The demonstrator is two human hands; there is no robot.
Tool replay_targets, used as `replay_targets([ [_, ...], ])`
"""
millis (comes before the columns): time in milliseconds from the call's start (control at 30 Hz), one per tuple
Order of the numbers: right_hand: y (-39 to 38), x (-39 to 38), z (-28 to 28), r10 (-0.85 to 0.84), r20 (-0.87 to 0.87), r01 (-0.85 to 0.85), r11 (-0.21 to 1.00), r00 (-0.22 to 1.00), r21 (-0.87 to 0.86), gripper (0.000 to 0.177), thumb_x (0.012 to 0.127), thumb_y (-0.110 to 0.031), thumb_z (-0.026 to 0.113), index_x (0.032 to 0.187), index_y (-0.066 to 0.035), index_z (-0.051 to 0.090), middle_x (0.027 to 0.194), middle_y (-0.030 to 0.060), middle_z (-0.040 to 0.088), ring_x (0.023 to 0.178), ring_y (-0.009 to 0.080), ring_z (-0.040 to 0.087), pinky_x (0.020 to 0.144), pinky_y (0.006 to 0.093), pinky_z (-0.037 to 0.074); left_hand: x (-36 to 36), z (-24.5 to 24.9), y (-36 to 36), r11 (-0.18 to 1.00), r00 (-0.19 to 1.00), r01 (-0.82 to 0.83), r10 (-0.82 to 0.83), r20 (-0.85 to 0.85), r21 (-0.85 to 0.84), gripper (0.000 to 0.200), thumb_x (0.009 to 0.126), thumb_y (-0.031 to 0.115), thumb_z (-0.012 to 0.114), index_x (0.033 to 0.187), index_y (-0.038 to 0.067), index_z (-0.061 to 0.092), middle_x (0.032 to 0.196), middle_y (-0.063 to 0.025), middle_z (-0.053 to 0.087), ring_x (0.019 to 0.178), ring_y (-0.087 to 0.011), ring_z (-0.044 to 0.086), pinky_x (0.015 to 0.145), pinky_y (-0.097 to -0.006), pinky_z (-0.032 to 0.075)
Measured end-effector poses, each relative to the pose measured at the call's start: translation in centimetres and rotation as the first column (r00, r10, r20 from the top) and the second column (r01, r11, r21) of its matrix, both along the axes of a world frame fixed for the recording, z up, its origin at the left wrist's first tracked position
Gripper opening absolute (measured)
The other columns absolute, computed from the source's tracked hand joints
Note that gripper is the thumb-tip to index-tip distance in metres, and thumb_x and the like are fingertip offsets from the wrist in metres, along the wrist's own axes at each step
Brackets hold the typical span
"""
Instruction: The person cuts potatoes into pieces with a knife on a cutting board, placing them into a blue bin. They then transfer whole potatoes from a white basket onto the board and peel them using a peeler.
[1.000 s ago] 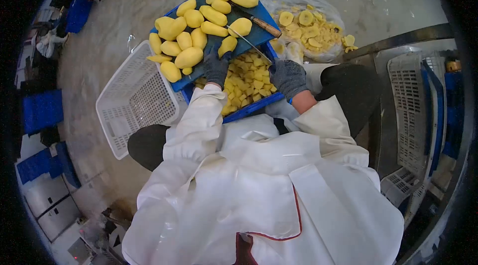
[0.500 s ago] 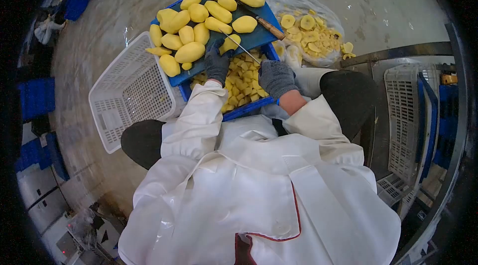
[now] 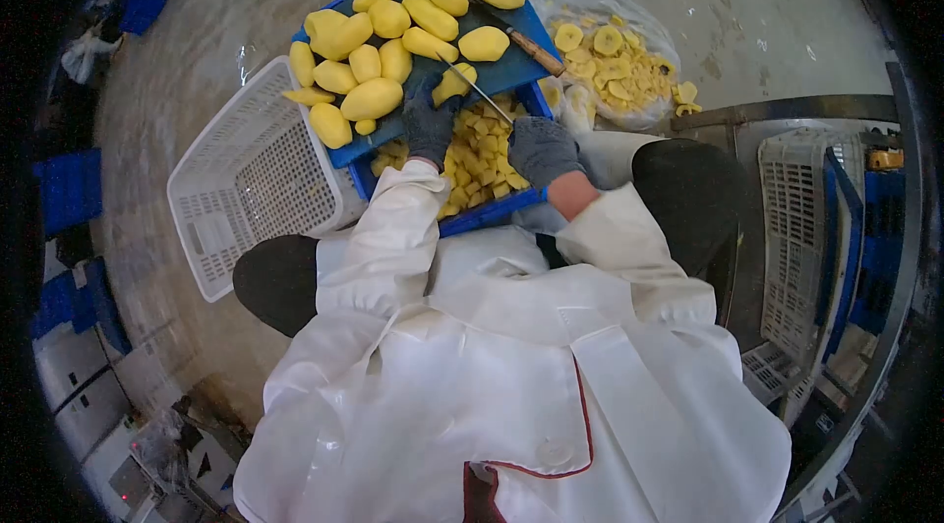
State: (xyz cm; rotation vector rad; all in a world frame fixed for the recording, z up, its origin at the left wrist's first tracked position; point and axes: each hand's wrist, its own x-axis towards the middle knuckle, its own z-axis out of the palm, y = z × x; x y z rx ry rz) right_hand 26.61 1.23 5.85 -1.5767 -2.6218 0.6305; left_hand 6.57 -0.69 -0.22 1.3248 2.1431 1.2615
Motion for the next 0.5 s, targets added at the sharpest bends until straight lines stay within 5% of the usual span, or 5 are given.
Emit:
replay_targets([
  [500,-0.5,-0.6,2.7,-0.017,-0.025,0.016,0.999,1.0,-0.04,0.023,0.085,-0.029,0.057,0.09,-0.007,0.065,0.085,0.0219,0.066,0.084,0.0384,0.065,0.078,0.05,0.051,-1.1,-1.8,-0.4,1.0,0.996,-0.011,0.01,0.088,0.013,0.053,0.071,0.016,0.079,0.118,-0.001,0.059,0.116,-0.02,0.061,0.109,-0.0368,0.056,0.097,-0.0429,0.043],
])
